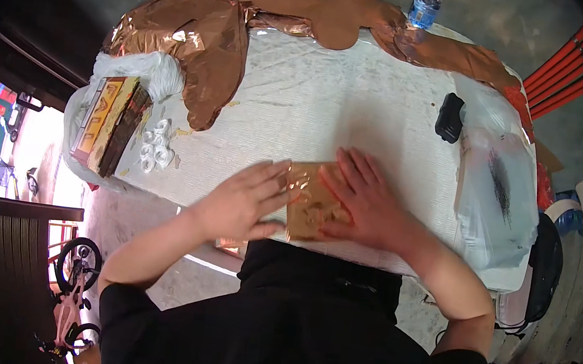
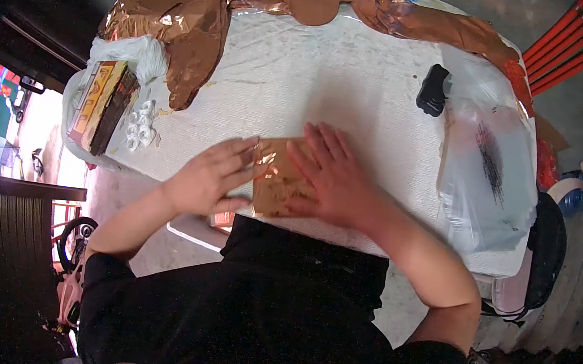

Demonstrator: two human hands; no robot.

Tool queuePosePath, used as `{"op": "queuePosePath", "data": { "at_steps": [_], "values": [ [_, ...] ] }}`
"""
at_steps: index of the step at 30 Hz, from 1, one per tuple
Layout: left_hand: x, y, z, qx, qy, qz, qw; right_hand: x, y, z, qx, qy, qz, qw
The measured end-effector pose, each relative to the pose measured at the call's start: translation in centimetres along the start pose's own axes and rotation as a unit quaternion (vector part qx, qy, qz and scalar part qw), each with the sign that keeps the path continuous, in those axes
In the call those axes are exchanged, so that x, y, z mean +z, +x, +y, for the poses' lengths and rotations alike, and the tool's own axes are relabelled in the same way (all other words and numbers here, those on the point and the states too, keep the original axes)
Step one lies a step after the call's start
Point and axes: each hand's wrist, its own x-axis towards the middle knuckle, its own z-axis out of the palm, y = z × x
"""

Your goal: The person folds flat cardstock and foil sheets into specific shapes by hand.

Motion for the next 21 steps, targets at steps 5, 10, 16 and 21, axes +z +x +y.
{"op": "queuePosePath", "data": {
  "at_steps": [5,10,16,21],
  "values": [
    [1.2,-2.6,3.0,0.002,0.018,0.019,1.0,0.5,-1.7,-2.2,-0.025,0.032,-0.001,0.999],
    [2.1,-2.2,2.5,0.022,0.021,0.09,0.995,0.4,-1.8,-2.4,-0.028,0.043,0.005,0.999],
    [1.2,-1.0,2.1,0.065,0.048,0.086,0.993,-0.8,-1.7,-1.6,-0.027,0.089,-0.043,0.995],
    [1.0,-0.7,1.8,0.039,0.031,0.079,0.996,-0.2,-1.9,4.3,0.059,0.596,0.026,0.8]
  ]
}}
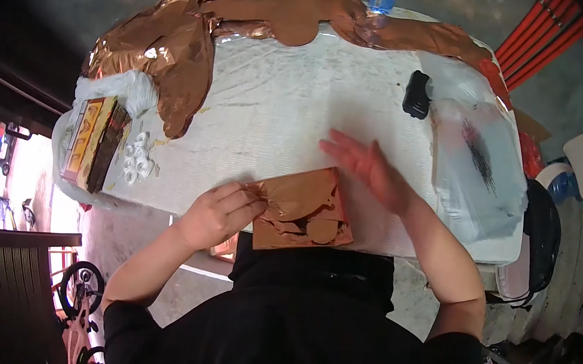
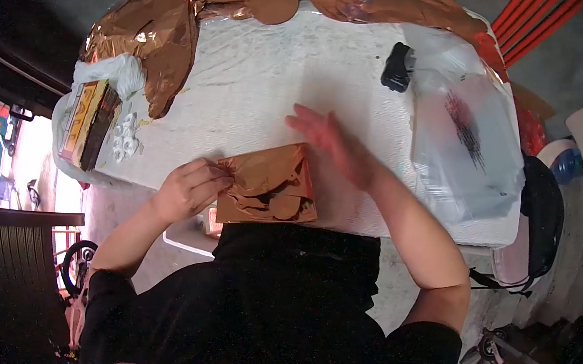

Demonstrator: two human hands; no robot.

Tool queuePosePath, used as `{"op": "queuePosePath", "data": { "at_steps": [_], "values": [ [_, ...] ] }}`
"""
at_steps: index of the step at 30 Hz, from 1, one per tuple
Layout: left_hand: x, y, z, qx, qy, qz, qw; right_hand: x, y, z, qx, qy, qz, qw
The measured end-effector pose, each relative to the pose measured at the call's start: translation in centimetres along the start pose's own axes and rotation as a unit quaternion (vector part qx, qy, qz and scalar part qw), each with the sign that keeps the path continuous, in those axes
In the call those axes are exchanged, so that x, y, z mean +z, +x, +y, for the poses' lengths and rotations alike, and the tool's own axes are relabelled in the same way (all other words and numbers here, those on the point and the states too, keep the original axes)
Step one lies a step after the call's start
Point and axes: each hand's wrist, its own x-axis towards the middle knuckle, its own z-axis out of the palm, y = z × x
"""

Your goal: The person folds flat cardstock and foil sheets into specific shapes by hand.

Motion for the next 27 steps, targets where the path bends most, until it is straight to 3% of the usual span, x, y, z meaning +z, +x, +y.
{"op": "queuePosePath", "data": {
  "at_steps": [1,4,7,8,9,10,12,14,19,24,27],
  "values": [
    [0.1,0.2,0.0,0.004,0.002,0.001,1.0,-0.6,0.0,-0.2,0.038,0.181,0.064,0.981],
    [0.4,0.7,-0.4,-0.036,-0.063,0.075,0.995,-2.1,-0.7,-0.8,0.042,0.079,0.034,0.995],
    [1.0,1.0,-0.9,-0.182,-0.171,0.153,0.956,-2.0,-0.5,-1.2,0.07,0.141,0.027,0.987],
    [1.1,1.3,-1.0,-0.181,-0.168,0.156,0.957,-2.0,-0.5,-1.5,0.067,0.138,0.026,0.988],
    [1.3,1.8,-1.2,-0.315,-0.298,0.137,0.891,-1.7,-0.6,-2.2,0.07,0.128,0.034,0.989],
    [1.5,2.1,-1.6,-0.436,-0.417,0.115,0.789,-1.6,-0.5,-2.7,0.073,0.116,0.042,0.99],
    [3.4,2.3,-3.3,-0.392,-0.448,0.143,0.791,-1.7,0.8,-1.9,0.069,0.095,0.046,0.992],
    [3.8,4.4,-3.0,-0.396,-0.667,0.2,0.598,-1.6,1.9,-1.4,0.143,0.249,0.06,0.956],
    [4.5,6.8,-3.3,-0.429,-0.697,0.185,0.544,0.8,4.3,-1.1,0.185,0.232,0.194,0.935],
    [4.1,5.9,-4.4,-0.396,-0.767,0.171,0.475,1.3,5.2,-0.6,0.149,0.211,0.229,0.939],
    [2.2,4.4,-4.4,-0.402,-0.75,0.16,0.501,1.6,5.1,-1.1,0.153,0.197,0.256,0.934]
  ]
}}
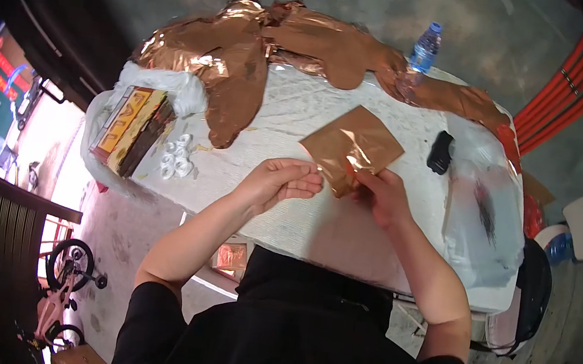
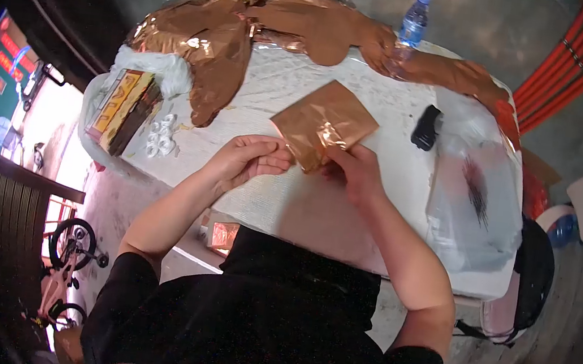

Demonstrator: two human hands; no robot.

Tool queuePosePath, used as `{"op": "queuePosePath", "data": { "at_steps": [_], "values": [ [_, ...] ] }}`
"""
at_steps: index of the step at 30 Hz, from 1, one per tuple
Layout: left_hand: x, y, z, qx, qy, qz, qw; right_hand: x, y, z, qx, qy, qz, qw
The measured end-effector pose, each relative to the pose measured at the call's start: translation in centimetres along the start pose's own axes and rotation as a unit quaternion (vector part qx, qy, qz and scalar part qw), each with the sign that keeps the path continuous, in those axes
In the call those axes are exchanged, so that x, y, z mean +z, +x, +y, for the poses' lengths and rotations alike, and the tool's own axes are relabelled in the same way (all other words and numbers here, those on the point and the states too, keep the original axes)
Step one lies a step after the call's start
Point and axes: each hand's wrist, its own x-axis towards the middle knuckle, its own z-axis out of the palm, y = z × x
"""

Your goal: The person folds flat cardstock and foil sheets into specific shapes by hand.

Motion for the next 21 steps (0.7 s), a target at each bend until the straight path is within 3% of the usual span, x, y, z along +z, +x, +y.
{"op": "queuePosePath", "data": {
  "at_steps": [3,5,6,7,8,9,10,11,13,14,16,20,21],
  "values": [
    [-4.2,-2.3,1.7,0.054,0.042,0.009,0.998,-1.1,0.4,0.5,-0.012,-0.001,0.018,1.0],
    [-7.2,-4.4,4.1,0.183,0.21,0.097,0.955,-0.7,0.1,0.0,-0.025,-0.008,0.018,1.0],
    [-9.5,-5.3,5.4,0.227,0.382,0.205,0.872,-0.7,-0.1,0.0,-0.036,-0.004,0.011,0.999],
    [-9.8,-6.8,7.3,0.232,0.564,0.359,0.707,-0.9,0.1,0.2,-0.034,-0.005,-0.002,0.999],
    [-12.3,-7.7,8.6,0.314,0.687,0.399,0.519,-1.3,0.2,0.3,-0.033,-0.004,-0.007,0.999],
    [-12.3,-9.1,10.4,0.293,0.73,0.422,0.452,-1.4,0.3,0.5,-0.032,-0.002,-0.012,0.999],
    [-14.0,-9.8,11.6,0.274,0.776,0.448,0.35,-1.2,0.2,0.4,-0.031,0.006,-0.011,0.999],
    [-15.3,-10.4,11.7,0.227,0.792,0.483,0.295,-1.2,0.2,0.5,-0.03,0.006,-0.015,0.999],
    [-18.0,-11.0,12.0,0.151,0.791,0.475,0.355,-1.4,0.3,0.7,-0.043,0.005,-0.015,0.999],
    [-19.0,-11.0,11.9,0.151,0.791,0.475,0.354,-1.3,0.1,0.5,-0.044,0.006,-0.015,0.999],
    [-19.3,-11.3,11.8,0.175,0.823,0.445,0.305,-0.6,-0.4,0.1,-0.047,0.005,-0.001,0.999],
    [-18.6,-11.1,12.0,0.218,0.808,0.457,0.301,-1.1,-0.1,0.5,-0.044,-0.013,-0.01,0.999],
    [-18.2,-11.2,12.3,0.221,0.793,0.457,0.337,-1.3,-0.1,0.6,-0.051,-0.012,-0.02,0.998]
  ]
}}
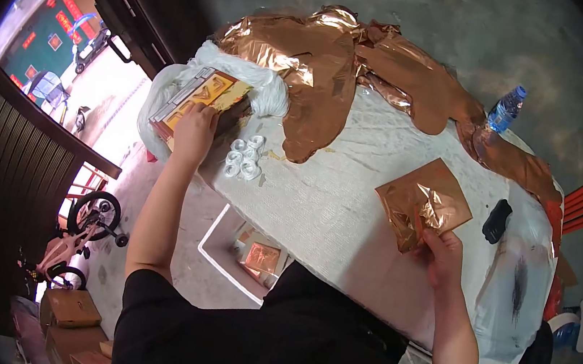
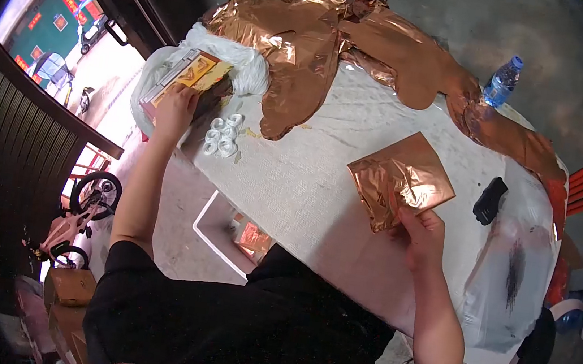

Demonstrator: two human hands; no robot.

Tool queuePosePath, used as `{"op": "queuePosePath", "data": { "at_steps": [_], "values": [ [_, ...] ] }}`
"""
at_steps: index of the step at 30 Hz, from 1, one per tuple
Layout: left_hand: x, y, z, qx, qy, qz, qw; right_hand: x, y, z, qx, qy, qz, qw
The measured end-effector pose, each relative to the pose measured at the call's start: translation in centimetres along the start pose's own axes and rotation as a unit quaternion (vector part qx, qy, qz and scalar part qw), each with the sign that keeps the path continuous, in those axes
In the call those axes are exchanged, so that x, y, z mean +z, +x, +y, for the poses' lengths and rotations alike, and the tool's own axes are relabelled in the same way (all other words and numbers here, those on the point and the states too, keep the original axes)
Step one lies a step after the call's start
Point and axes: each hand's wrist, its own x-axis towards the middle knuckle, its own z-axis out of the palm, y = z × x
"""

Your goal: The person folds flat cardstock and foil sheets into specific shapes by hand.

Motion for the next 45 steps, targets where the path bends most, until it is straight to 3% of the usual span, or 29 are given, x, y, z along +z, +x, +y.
{"op": "queuePosePath", "data": {
  "at_steps": [5,7,12,14,21,23,27,29,33,35,38,40,42,45],
  "values": [
    [-0.5,0.9,-1.1,-0.049,-0.059,-0.07,0.995,-0.5,0.2,0.4,-0.005,0.001,-0.015,1.0],
    [-0.5,1.4,-2.1,-0.157,-0.264,-0.143,0.941,-0.4,0.2,0.4,-0.003,0.001,-0.013,1.0],
    [0.6,2.4,-3.6,-0.191,-0.256,-0.17,0.932,0.0,-0.1,0.0,0.003,-0.011,-0.005,1.0],
    [0.9,2.4,-3.5,-0.165,-0.275,-0.063,0.945,0.1,-0.1,-0.2,0.007,-0.009,0.005,1.0],
    [-0.5,2.8,-1.6,-0.071,-0.152,-0.106,0.98,-0.7,0.2,0.5,0.002,0.003,-0.028,1.0],
    [0.4,1.9,-1.4,-0.002,-0.102,-0.059,0.993,-0.6,0.1,0.5,0.001,0.008,-0.029,1.0],
    [1.3,1.2,-0.9,0.021,-0.074,-0.017,0.997,0.1,-0.2,-0.1,0.006,0.002,-0.02,1.0],
    [1.1,1.0,-0.4,-0.014,-0.084,-0.015,0.996,0.4,-0.4,-0.5,0.014,-0.003,-0.01,1.0],
    [0.6,1.1,-0.3,-0.001,-0.077,0.025,0.997,1.0,-0.7,-0.8,0.011,-0.002,-0.011,1.0],
    [0.2,1.9,-0.6,-0.157,-0.136,0.002,0.978,1.0,-0.7,-0.8,0.002,0.004,-0.014,1.0],
    [-0.8,2.7,-0.6,-0.182,-0.216,0.014,0.959,0.7,-0.6,-0.6,-0.005,0.006,-0.024,1.0],
    [-0.5,2.7,-0.4,-0.144,-0.202,-0.004,0.969,0.5,-0.5,-0.4,-0.004,0.004,-0.035,0.999],
    [0.2,2.6,-0.1,0.038,-0.107,-0.068,0.991,0.7,-0.5,-0.5,-0.004,0.005,-0.032,0.999],
    [0.6,2.6,0.7,0.018,-0.111,-0.027,0.993,0.6,-0.4,-0.5,-0.004,0.001,-0.025,1.0]
  ]
}}
